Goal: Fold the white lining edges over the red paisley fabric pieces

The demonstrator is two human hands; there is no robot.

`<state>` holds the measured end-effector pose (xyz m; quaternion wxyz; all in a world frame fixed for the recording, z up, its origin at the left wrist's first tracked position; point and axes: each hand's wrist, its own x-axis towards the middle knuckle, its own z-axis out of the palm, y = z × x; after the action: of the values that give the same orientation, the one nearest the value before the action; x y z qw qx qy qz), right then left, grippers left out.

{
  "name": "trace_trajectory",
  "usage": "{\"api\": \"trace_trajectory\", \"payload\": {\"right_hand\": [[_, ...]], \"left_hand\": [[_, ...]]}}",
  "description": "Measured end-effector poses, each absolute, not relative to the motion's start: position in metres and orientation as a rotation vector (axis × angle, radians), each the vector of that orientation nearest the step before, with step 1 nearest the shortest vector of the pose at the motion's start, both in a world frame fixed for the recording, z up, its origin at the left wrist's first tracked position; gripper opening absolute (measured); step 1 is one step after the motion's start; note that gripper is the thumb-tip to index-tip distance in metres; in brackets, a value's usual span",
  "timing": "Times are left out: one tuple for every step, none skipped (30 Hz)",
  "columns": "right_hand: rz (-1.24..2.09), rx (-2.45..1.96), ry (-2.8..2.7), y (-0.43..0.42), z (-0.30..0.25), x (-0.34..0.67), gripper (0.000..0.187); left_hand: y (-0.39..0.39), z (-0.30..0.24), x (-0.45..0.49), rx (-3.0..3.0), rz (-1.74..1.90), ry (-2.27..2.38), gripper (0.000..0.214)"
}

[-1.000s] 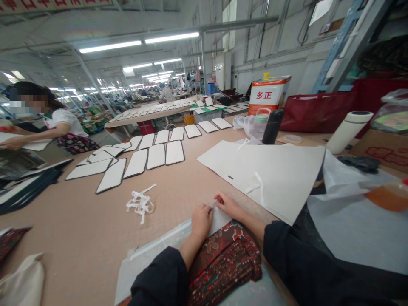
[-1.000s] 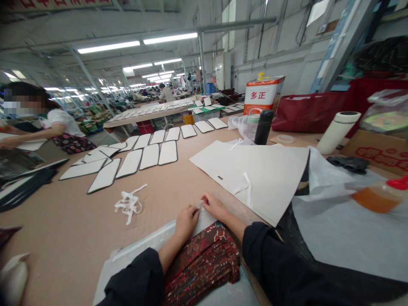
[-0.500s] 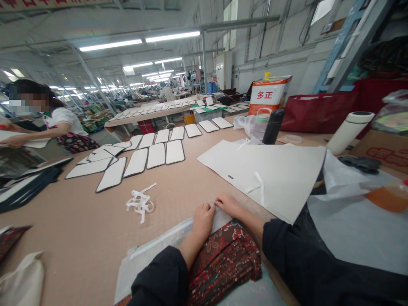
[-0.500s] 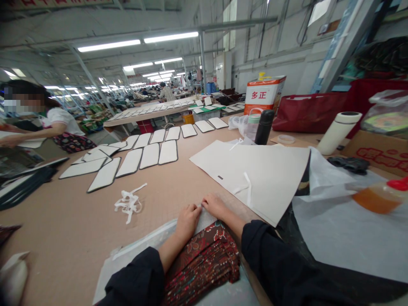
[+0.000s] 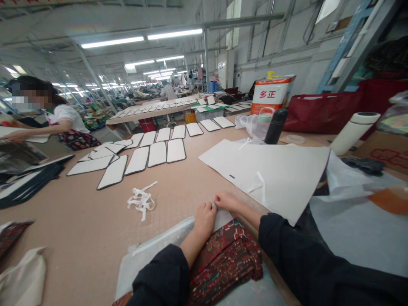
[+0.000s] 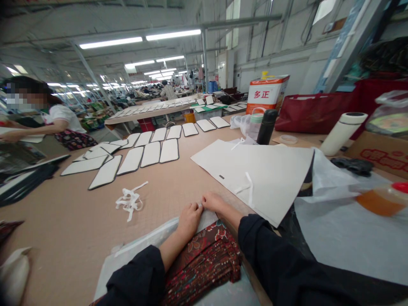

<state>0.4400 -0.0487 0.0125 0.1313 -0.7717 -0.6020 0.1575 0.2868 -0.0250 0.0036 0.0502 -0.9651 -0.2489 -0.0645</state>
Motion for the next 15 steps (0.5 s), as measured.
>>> {"api": "trace_trajectory", "payload": {"right_hand": [[0.462, -2.251, -1.756, -0.048, 0.012, 0.440, 0.009], [0.466, -2.258, -1.761, -0.046, 0.012, 0.440, 0.009], [0.470, -2.262, -1.766, -0.045, 0.012, 0.440, 0.009], [0.472, -2.262, -1.770, -0.044, 0.012, 0.440, 0.009], [0.477, -2.264, -1.775, -0.042, 0.012, 0.440, 0.010], [0.485, -2.266, -1.779, -0.041, 0.014, 0.440, 0.012], [0.494, -2.270, -1.782, -0.039, 0.015, 0.441, 0.013], [0.506, -2.273, -1.783, -0.038, 0.017, 0.442, 0.014], [0.521, -2.276, -1.784, -0.036, 0.018, 0.443, 0.015], [0.540, -2.279, -1.785, -0.035, 0.019, 0.444, 0.014], [0.560, -2.280, -1.785, -0.034, 0.020, 0.445, 0.012], [0.574, -2.282, -1.782, -0.033, 0.021, 0.445, 0.011], [0.580, -2.285, -1.776, -0.032, 0.021, 0.445, 0.010], [0.575, -2.289, -1.767, -0.031, 0.021, 0.445, 0.010], [0.563, -2.294, -1.755, -0.031, 0.020, 0.444, 0.012]], "left_hand": [[-0.025, 0.004, 0.287, -2.939, -0.190, -0.757, 0.024], [-0.025, 0.005, 0.287, -2.939, -0.188, -0.754, 0.024], [-0.026, 0.005, 0.287, -2.939, -0.188, -0.748, 0.024], [-0.026, 0.006, 0.287, -2.939, -0.189, -0.742, 0.024], [-0.026, 0.006, 0.287, -2.938, -0.190, -0.739, 0.024], [-0.026, 0.006, 0.287, -2.937, -0.190, -0.737, 0.024], [-0.026, 0.006, 0.286, -2.935, -0.187, -0.739, 0.024], [-0.026, 0.005, 0.286, -2.933, -0.182, -0.744, 0.024], [-0.026, 0.005, 0.286, -2.932, -0.177, -0.746, 0.024], [-0.025, 0.005, 0.286, -2.932, -0.174, -0.744, 0.024], [-0.025, 0.005, 0.286, -2.934, -0.172, -0.739, 0.024], [-0.025, 0.004, 0.286, -2.937, -0.170, -0.732, 0.024], [-0.025, 0.004, 0.286, -2.940, -0.170, -0.726, 0.023], [-0.025, 0.003, 0.286, -2.944, -0.171, -0.722, 0.023], [-0.025, 0.003, 0.286, -2.945, -0.174, -0.723, 0.023]]}}
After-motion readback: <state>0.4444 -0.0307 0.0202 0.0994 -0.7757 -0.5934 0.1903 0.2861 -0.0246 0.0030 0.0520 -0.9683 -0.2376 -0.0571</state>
